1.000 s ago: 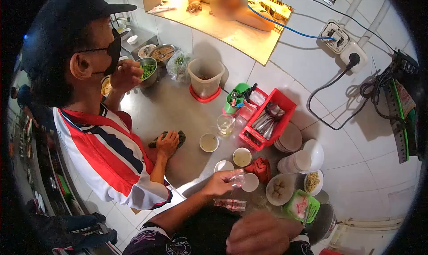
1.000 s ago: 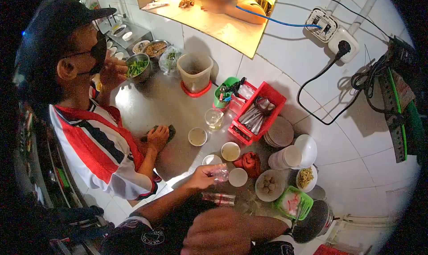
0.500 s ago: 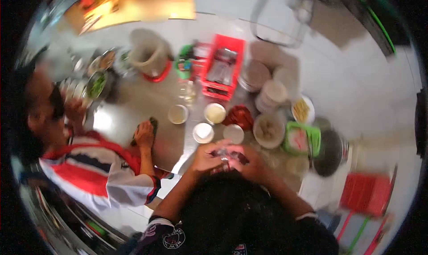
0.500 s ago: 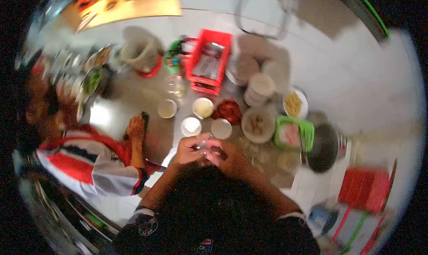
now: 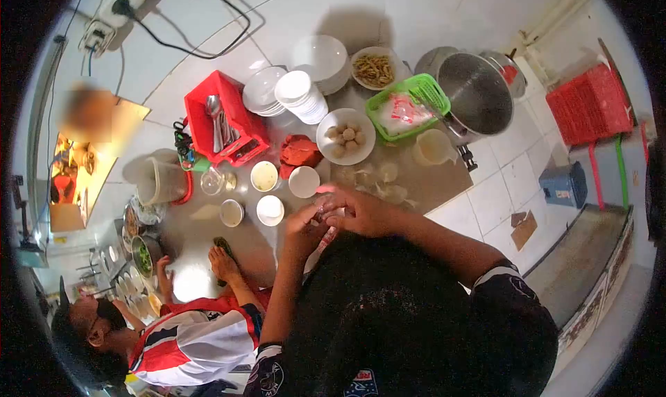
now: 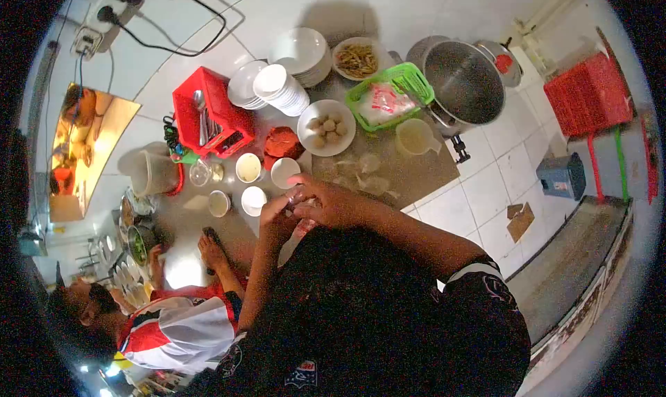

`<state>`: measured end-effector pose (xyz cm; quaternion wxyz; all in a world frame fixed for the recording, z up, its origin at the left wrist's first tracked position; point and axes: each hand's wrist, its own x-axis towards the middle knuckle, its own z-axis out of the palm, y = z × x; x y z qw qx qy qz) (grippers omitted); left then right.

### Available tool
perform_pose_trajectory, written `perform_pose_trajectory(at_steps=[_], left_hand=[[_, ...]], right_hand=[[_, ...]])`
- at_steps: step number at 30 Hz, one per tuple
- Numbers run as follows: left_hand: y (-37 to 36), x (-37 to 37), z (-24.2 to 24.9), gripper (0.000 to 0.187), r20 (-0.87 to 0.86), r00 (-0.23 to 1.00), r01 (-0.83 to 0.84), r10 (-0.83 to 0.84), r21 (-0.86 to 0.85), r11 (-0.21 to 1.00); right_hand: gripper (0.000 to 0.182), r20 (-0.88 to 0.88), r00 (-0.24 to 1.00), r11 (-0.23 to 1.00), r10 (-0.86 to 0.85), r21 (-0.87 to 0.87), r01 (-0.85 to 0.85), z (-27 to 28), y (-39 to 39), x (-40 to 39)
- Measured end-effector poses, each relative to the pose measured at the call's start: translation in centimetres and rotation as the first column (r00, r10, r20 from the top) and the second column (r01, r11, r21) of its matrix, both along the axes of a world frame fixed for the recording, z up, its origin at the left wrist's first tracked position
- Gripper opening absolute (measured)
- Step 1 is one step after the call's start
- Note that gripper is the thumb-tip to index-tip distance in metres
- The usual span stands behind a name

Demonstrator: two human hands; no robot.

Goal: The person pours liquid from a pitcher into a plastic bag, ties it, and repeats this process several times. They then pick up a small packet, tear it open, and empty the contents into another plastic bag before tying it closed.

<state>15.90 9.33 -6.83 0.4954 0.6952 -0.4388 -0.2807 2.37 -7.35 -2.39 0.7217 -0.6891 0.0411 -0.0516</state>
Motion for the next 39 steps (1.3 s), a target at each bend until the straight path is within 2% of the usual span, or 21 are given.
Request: perform_pose_trajectory(at_steps=[2, 3, 5, 6, 7, 8, 9, 11, 13, 14, 16, 17, 19, 21, 23, 26, 27, 29, 30, 34, 39], left_hand=[[-1.1, -0.8, 0.7, 0.05, 0.164, 0.986, -0.021, 0.014, 0.038, 0.999], [-1.4, -1.0, 0.5, 0.05, 0.165, 0.986, -0.016, 0.01, 0.036, 0.999], [-1.7, -1.3, 0.2, 0.044, -0.052, 0.996, -0.067, 0.066, -0.014, 0.998], [-1.7, -1.4, 0.3, 0.044, -0.053, 0.996, -0.071, 0.07, -0.017, 0.997], [-1.7, -1.5, 0.4, 0.043, -0.297, 0.951, -0.128, 0.087, -0.122, 0.984], [-1.7, -1.5, 0.5, 0.041, -0.525, 0.848, -0.212, 0.074, -0.208, 0.955], [-1.5, -1.4, 0.4, 0.041, -0.528, 0.845, -0.228, 0.086, -0.21, 0.951], [-1.0, -0.9, 0.0, 0.046, -0.483, 0.866, -0.298, 0.13, -0.29, 0.909], [-0.4, -0.9, 0.1, 0.047, -0.413, 0.893, -0.322, 0.18, -0.306, 0.896], [-0.2, -1.1, 0.9, 0.046, -0.408, 0.893, -0.325, 0.19, -0.294, 0.899], [0.1, -1.5, 1.9, 0.042, -0.419, 0.885, -0.34, 0.203, -0.283, 0.897], [0.1, -1.7, 2.2, 0.042, -0.418, 0.881, -0.359, 0.222, -0.287, 0.888], [-0.1, -1.9, 3.0, 0.041, -0.389, 0.899, -0.343, 0.201, -0.34, 0.876], [0.0, -2.3, 3.5, 0.042, -0.415, 0.881, -0.371, 0.227, -0.306, 0.877], [0.4, -2.5, 4.0, 0.043, -0.444, 0.86, -0.393, 0.25, -0.266, 0.88], [0.7, -2.7, 4.5, 0.046, -0.376, 0.889, -0.374, 0.263, -0.263, 0.889], [0.7, -2.7, 4.7, 0.046, -0.363, 0.894, -0.372, 0.262, -0.275, 0.886], [0.9, -3.1, 5.2, 0.046, -0.357, 0.894, -0.381, 0.271, -0.287, 0.879], [1.0, -3.2, 5.5, 0.048, -0.345, 0.904, -0.364, 0.255, -0.303, 0.881], [0.4, -3.7, 6.0, 0.052, -0.302, 0.925, -0.344, 0.23, -0.415, 0.842], [-0.2, -3.5, 5.9, 0.057, -0.332, 0.908, -0.396, 0.256, -0.48, 0.783]], right_hand=[[0.055, 0.021, 1.0, 0.998, -0.005, -0.055, 0.006, -0.1, -0.9, -1.1], [0.052, -0.007, 0.999, 0.985, -0.046, -0.17, 0.044, -0.1, -1.5, -1.9], [0.044, -0.17, 0.973, 0.987, -0.158, -0.042, 0.153, 0.7, -3.3, -3.8], [0.039, -0.319, 0.929, 0.949, -0.185, 0.188, 0.254, 1.2, -4.6, -5.2], [0.031, -0.194, 0.914, 0.911, -0.356, 0.145, 0.386, -0.9, -6.4, -7.3], [0.03, 0.063, 0.861, 0.823, -0.505, -0.265, 0.502, -3.4, -9.0, -9.5], [0.029, 0.319, 0.717, 0.454, -0.619, -0.6, 0.659, -5.8, -11.7, -11.7], [0.028, 0.245, 0.545, 0.051, -0.802, -0.881, 0.47, -7.3, -14.6, -14.9], [0.031, 0.092, 0.671, 0.057, -0.736, -0.979, 0.196, -12.6, -16.8, -18.7], [0.031, 0.095, 0.69, 0.06, -0.717, -0.979, 0.197, -15.2, -17.4, -19.7], [0.035, 0.12, 0.699, 0.275, -0.705, -0.863, 0.425, -18.1, -18.0, -20.0], [0.035, 0.124, 0.714, 0.281, -0.689, -0.863, 0.42, -18.5, -18.2, -19.7], [0.026, -0.128, 0.586, 0.511, -0.8, -0.659, 0.553, -17.9, -18.0, -18.4], [0.025, -0.057, 0.598, 0.478, -0.8, -0.663, 0.576, -17.9, -18.0, -17.3], [0.024, -0.053, 0.543, 0.456, -0.838, -0.614, 0.644, -18.6, -17.7, -16.8], [0.036, 0.011, 0.62, 0.478, -0.785, -0.625, 0.617, -17.0, -17.7, -16.7], [0.036, 0.018, 0.628, 0.479, -0.778, -0.629, 0.612, -15.1, -17.3, -16.2], [0.031, 0.182, 0.653, 0.45, -0.735, -0.589, 0.671, -8.4, -15.0, -14.8], [0.026, 0.114, 0.69, 0.543, -0.715, -0.531, 0.651, -5.8, -14.6, -14.5], [0.023, 0.167, 0.778, 0.657, -0.606, -0.447, 0.607, 4.6, -12.1, -11.0], [0.019, 0.109, 0.897, 0.678, -0.429, -0.617, 0.399, 13.7, -9.2, -6.1]])
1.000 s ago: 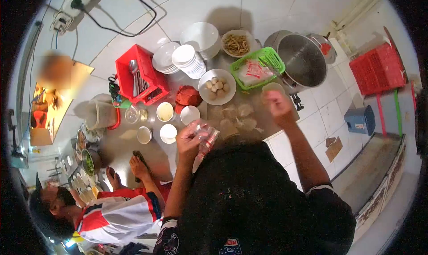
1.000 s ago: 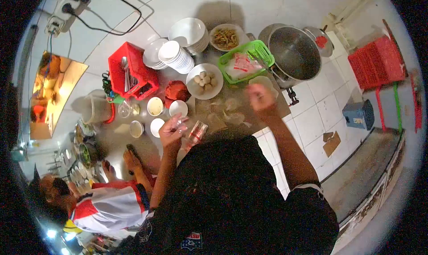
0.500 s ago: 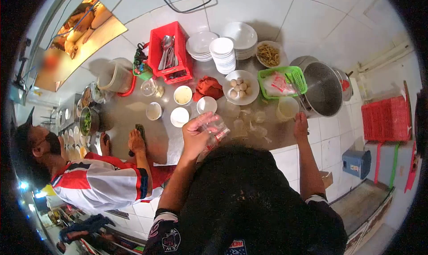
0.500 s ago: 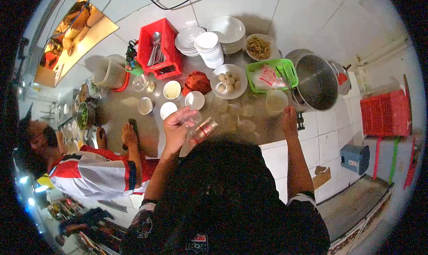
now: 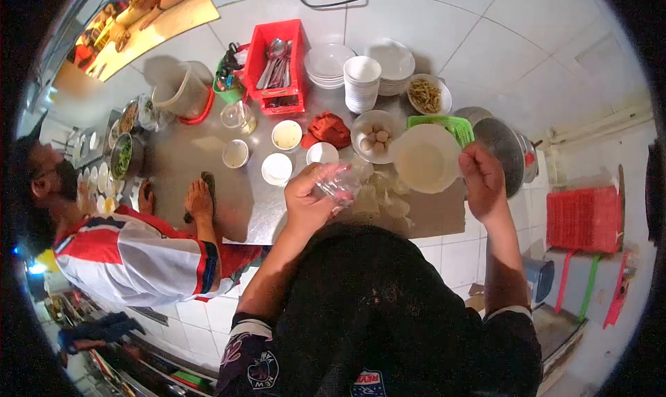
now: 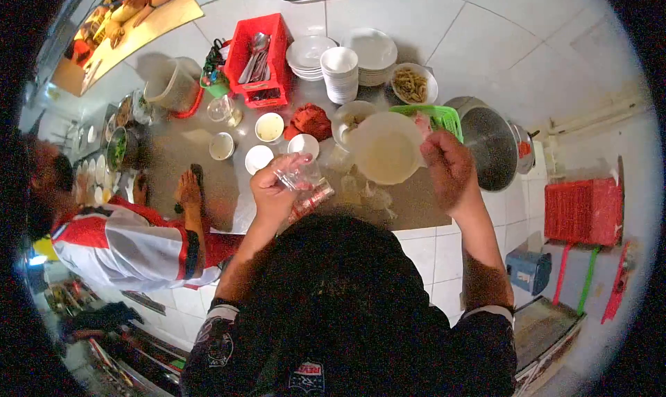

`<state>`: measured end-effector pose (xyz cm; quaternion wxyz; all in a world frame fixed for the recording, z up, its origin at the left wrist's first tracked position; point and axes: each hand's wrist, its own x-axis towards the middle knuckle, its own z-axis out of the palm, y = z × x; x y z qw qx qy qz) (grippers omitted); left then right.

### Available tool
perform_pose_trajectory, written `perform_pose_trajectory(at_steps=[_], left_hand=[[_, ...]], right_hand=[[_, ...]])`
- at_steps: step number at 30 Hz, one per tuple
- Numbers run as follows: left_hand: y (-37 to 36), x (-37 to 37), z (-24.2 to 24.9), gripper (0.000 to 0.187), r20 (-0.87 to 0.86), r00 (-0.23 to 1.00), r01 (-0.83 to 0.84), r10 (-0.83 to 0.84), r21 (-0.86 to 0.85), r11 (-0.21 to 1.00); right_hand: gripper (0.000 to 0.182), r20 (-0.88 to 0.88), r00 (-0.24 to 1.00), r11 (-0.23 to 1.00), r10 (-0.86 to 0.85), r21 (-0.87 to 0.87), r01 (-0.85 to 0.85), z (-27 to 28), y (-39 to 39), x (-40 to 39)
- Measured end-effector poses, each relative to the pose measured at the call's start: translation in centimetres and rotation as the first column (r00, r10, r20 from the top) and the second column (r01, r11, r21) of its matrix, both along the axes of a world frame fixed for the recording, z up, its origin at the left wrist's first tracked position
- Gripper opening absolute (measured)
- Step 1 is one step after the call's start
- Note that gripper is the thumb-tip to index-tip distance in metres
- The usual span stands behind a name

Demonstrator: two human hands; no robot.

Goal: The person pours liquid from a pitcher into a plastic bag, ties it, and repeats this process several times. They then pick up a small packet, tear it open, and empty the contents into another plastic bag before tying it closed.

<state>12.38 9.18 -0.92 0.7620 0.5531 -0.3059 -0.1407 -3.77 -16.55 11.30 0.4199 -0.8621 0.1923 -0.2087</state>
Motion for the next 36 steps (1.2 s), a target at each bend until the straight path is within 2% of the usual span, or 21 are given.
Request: perform_pose_trajectory(at_steps=[2, 4, 5, 6, 8, 10, 12, 15, 16, 21, 23, 26, 29, 32, 36], left_hand=[[-0.1, 0.4, 0.0, 0.058, 0.033, 0.999, -0.037, 0.038, -0.026, 0.999], [-0.1, 0.4, 1.1, 0.059, 0.082, 0.996, -0.022, 0.028, -0.067, 0.997], [0.1, 0.1, 2.0, 0.058, 0.04, 0.999, -0.025, 0.028, -0.068, 0.997], [0.4, 0.0, 1.9, 0.058, 0.024, 0.998, -0.057, 0.059, -0.073, 0.996], [0.9, 0.0, 1.5, 0.056, 0.117, 0.99, -0.069, 0.078, -0.08, 0.994], [1.0, -0.1, 2.2, 0.051, 0.103, 0.985, -0.131, 0.138, -0.077, 0.988], [1.3, -0.2, 2.7, 0.047, 0.236, 0.944, -0.24, 0.231, 0.006, 0.971], [1.3, -0.2, 2.0, 0.048, 0.178, 0.954, -0.235, 0.241, -0.056, 0.97], [1.5, -0.3, 1.7, 0.048, 0.181, 0.958, -0.21, 0.223, -0.088, 0.974], [2.4, -0.7, 2.4, 0.049, 0.207, 0.949, -0.244, 0.237, 0.009, 0.97], [2.7, -0.7, 2.4, 0.049, 0.228, 0.952, -0.219, 0.203, 0.049, 0.974], [2.5, -0.8, 2.3, 0.049, 0.127, 0.979, -0.167, 0.16, 0.042, 0.985], [2.1, -1.0, 1.5, 0.049, 0.059, 0.982, -0.182, 0.181, 0.012, 0.983], [2.5, -0.7, 1.7, 0.049, 0.122, 0.98, -0.164, 0.158, 0.037, 0.986], [2.2, -0.6, 1.5, 0.049, 0.136, 0.97, -0.202, 0.2, 0.0, 0.979]], right_hand=[[0.019, 0.036, 0.986, 0.987, 0.16, -0.035, -0.159, 1.5, 0.8, 1.7], [0.018, 0.005, 0.975, 0.972, 0.224, -0.069, -0.223, 2.8, 1.7, 3.3], [0.018, -0.02, 0.963, 0.958, 0.269, -0.095, -0.27, 3.6, 2.2, 4.0], [0.018, -0.037, 0.954, 0.949, 0.299, -0.096, -0.301, 4.5, 2.8, 4.6], [0.017, -0.137, 0.936, 0.929, 0.323, -0.144, -0.342, 6.2, 4.1, 5.6], [0.017, -0.156, 0.918, 0.911, 0.366, -0.141, -0.387, 6.9, 4.8, 6.6], [0.017, -0.175, 0.902, 0.898, 0.396, -0.134, -0.42, 7.5, 5.3, 7.4], [0.018, -0.226, 0.866, 0.851, 0.446, -0.192, -0.488, 8.4, 5.6, 8.3], [0.018, -0.248, 0.863, 0.841, 0.44, -0.224, -0.493, 8.6, 5.6, 8.6], [0.018, -0.304, 0.831, 0.802, 0.466, -0.252, -0.542, 9.7, 6.9, 9.4], [0.018, -0.358, 0.832, 0.777, 0.423, -0.329, -0.536, 10.1, 7.3, 9.6], [0.018, -0.352, 0.824, 0.754, 0.443, -0.35, -0.555, 10.4, 7.9, 9.9], [0.018, -0.364, 0.82, 0.744, 0.443, -0.36, -0.562, 10.6, 8.3, 10.1], [0.018, -0.38, 0.808, 0.69, 0.451, -0.426, -0.585, 11.1, 8.7, 10.3], [0.018, -0.402, 0.82, 0.737, 0.407, -0.385, -0.555, 11.6, 9.4, 10.5]])
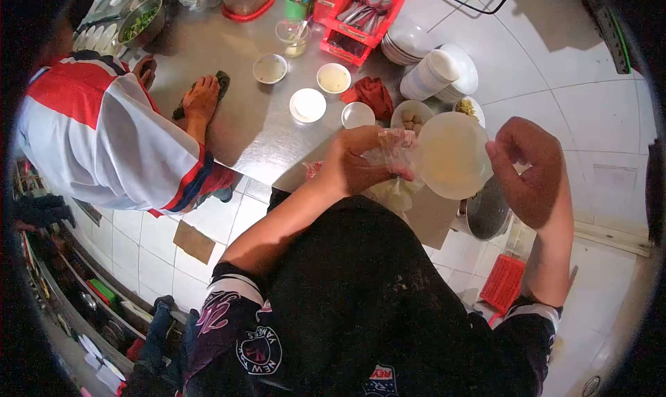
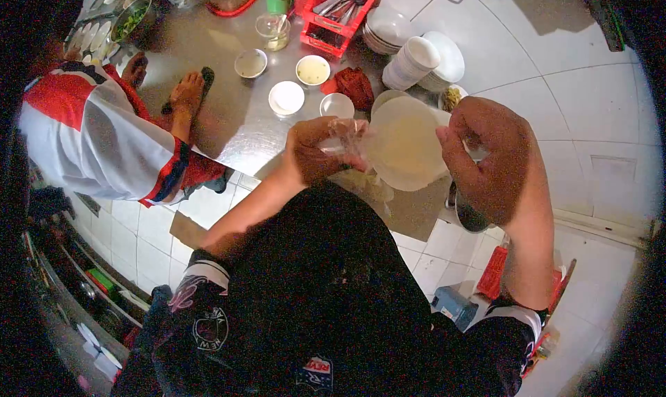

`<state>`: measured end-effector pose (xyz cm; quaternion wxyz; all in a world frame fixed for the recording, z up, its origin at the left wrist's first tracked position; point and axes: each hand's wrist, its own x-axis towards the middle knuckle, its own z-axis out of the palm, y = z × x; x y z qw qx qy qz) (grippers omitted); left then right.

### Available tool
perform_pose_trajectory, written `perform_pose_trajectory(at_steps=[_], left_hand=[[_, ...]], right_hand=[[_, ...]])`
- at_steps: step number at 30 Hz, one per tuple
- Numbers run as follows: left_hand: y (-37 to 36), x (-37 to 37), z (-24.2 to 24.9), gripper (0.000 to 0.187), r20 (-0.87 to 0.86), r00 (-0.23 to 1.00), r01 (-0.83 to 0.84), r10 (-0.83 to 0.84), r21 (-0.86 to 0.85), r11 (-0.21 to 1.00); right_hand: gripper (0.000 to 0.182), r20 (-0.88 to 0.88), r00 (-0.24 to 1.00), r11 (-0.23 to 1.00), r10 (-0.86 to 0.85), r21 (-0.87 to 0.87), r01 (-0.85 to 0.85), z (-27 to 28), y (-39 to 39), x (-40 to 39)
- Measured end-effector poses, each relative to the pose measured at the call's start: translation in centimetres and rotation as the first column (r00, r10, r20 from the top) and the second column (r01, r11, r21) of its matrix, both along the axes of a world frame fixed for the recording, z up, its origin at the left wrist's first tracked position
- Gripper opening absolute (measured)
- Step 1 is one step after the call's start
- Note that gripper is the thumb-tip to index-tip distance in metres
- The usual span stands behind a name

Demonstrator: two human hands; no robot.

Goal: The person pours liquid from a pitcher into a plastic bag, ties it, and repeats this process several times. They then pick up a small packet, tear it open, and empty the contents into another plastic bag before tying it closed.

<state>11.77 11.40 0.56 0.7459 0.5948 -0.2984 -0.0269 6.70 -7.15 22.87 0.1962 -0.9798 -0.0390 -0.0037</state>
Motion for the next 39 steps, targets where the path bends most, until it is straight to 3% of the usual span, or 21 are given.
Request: perform_pose_trajectory(at_steps=[9, 17, 21, 27, 29, 33, 35, 39], left_hand=[[-0.1, 0.8, -0.6, 0.055, 0.14, 0.99, -0.014, 0.021, -0.051, 0.999], [0.4, 1.5, -0.2, 0.054, 0.241, 0.968, -0.09, 0.065, 0.096, 0.991], [0.4, 1.8, -0.2, 0.052, 0.275, 0.96, -0.081, 0.059, 0.071, 0.994], [0.8, 1.8, 1.1, 0.051, 0.074, 0.996, 0.039, -0.047, 0.108, 0.993], [0.5, 1.6, 1.0, 0.051, -0.106, 0.991, 0.094, -0.082, 0.11, 0.99], [-0.1, 2.0, 0.7, 0.054, -0.057, 0.993, 0.11, -0.103, 0.127, 0.986], [-0.5, 2.3, 0.2, 0.056, 0.087, 0.996, 0.019, -0.03, 0.121, 0.992], [-0.4, 2.8, 1.0, 0.055, 0.081, 0.992, 0.074, -0.093, 0.205, 0.976]], right_hand=[[0.018, 0.029, 0.998, 0.991, 0.062, -0.119, -0.058, 0.8, 1.0, 0.8], [0.018, 0.058, 0.995, 0.989, 0.079, -0.13, -0.071, 1.0, 1.7, 1.2], [0.017, 0.051, 0.995, 0.986, 0.085, -0.147, -0.076, 0.9, 1.7, 1.4], [0.016, 0.073, 0.993, 0.991, 0.098, -0.099, -0.09, 0.7, 0.9, 1.6], [0.016, 0.082, 0.985, 0.978, 0.154, -0.152, -0.141, 0.9, 0.6, 1.6], [0.019, 0.07, 0.995, 0.988, 0.065, -0.142, -0.054, 1.4, 0.8, 1.5], [0.019, 0.095, 0.988, 0.976, 0.119, -0.192, -0.099, 1.4, 0.4, 1.8], [0.017, 0.086, 0.988, 0.977, 0.129, -0.182, -0.112, 1.5, 0.4, 2.0]])
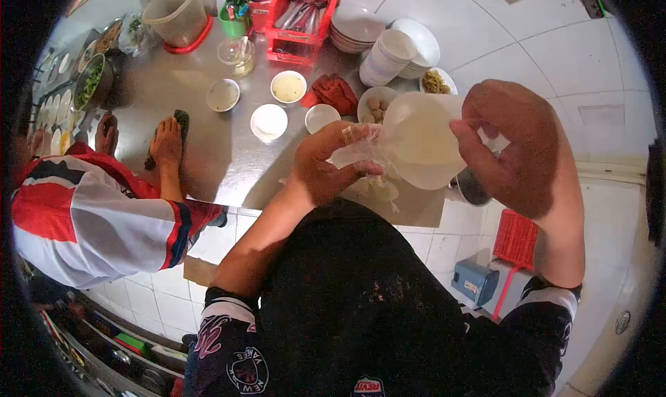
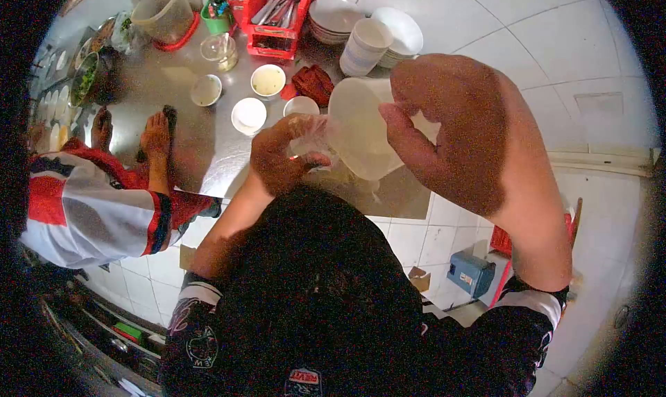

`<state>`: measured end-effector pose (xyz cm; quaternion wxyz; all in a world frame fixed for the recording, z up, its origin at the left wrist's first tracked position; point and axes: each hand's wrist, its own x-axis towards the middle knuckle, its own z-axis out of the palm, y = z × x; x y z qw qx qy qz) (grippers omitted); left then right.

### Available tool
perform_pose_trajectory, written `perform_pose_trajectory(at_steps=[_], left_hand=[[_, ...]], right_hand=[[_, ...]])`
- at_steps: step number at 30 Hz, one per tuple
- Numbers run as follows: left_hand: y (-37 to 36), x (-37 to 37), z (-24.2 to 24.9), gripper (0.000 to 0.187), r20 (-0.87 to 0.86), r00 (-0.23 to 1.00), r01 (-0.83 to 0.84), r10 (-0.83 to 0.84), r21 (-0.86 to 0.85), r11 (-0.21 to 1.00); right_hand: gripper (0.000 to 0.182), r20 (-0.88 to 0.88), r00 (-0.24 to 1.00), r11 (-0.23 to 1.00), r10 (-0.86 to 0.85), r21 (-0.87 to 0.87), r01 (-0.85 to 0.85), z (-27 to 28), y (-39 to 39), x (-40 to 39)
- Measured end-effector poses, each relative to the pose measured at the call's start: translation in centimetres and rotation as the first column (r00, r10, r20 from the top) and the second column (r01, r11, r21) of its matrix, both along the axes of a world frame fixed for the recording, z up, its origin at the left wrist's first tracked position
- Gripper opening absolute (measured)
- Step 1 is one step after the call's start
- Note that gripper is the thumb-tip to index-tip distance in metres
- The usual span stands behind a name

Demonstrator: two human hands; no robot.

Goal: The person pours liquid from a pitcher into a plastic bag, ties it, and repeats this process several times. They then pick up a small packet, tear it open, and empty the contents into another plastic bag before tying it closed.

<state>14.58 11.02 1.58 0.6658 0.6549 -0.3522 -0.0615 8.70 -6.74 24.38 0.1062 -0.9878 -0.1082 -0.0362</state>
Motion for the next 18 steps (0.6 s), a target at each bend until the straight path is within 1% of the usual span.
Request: perform_pose_trajectory(at_steps=[2, 3, 5, 8, 12, 14, 15, 17, 18], left_hand=[[-0.1, 0.1, 0.1, 0.052, -0.009, 1.0, 0.021, -0.022, -0.081, 0.996], [-0.2, 0.1, -0.1, 0.052, -0.017, 1.0, 0.022, -0.024, -0.083, 0.996], [-0.3, 0.3, -0.3, 0.05, 0.026, 1.0, 0.012, -0.009, -0.113, 0.994], [0.0, 0.3, 0.0, 0.049, 0.026, 1.0, -0.012, 0.013, -0.065, 0.998], [0.0, 0.4, -0.2, 0.048, 0.031, 0.999, -0.018, 0.021, -0.098, 0.995], [0.0, 0.4, -0.4, 0.047, 0.035, 0.999, -0.034, 0.037, -0.091, 0.995], [0.0, 0.4, -0.3, 0.047, 0.03, 0.999, -0.033, 0.036, -0.09, 0.995], [0.1, 0.4, -0.1, 0.046, -0.031, 1.0, -0.001, -0.002, -0.094, 0.996], [0.1, 0.3, -0.2, 0.046, -0.035, 0.999, -0.001, -0.002, -0.094, 0.996]], right_hand=[[0.016, 0.009, 1.0, 0.998, 0.002, -0.059, -0.001, 0.2, 0.3, 0.1], [0.016, 0.001, 1.0, 0.998, 0.0, -0.061, 0.0, 0.2, 0.3, 0.1], [0.015, 0.012, 1.0, 1.0, 0.009, -0.028, -0.008, 0.1, 0.3, 0.2], [0.014, 0.032, 0.999, 1.0, -0.006, -0.001, 0.006, -0.3, 0.6, 0.2], [0.015, 0.061, 0.998, 1.0, -0.019, -0.004, 0.019, -0.8, 0.7, 0.2], [0.014, 0.061, 0.998, 0.997, 0.013, -0.075, -0.008, -0.5, 0.6, 0.4], [0.014, 0.059, 0.998, 0.995, 0.023, -0.098, -0.018, -0.4, 0.6, 0.4], [0.014, 0.039, 0.999, 0.997, 0.015, -0.074, -0.012, -0.5, 0.7, 0.4], [0.014, 0.031, 0.999, 0.998, 0.013, -0.066, -0.011, -0.6, 0.7, 0.4]])
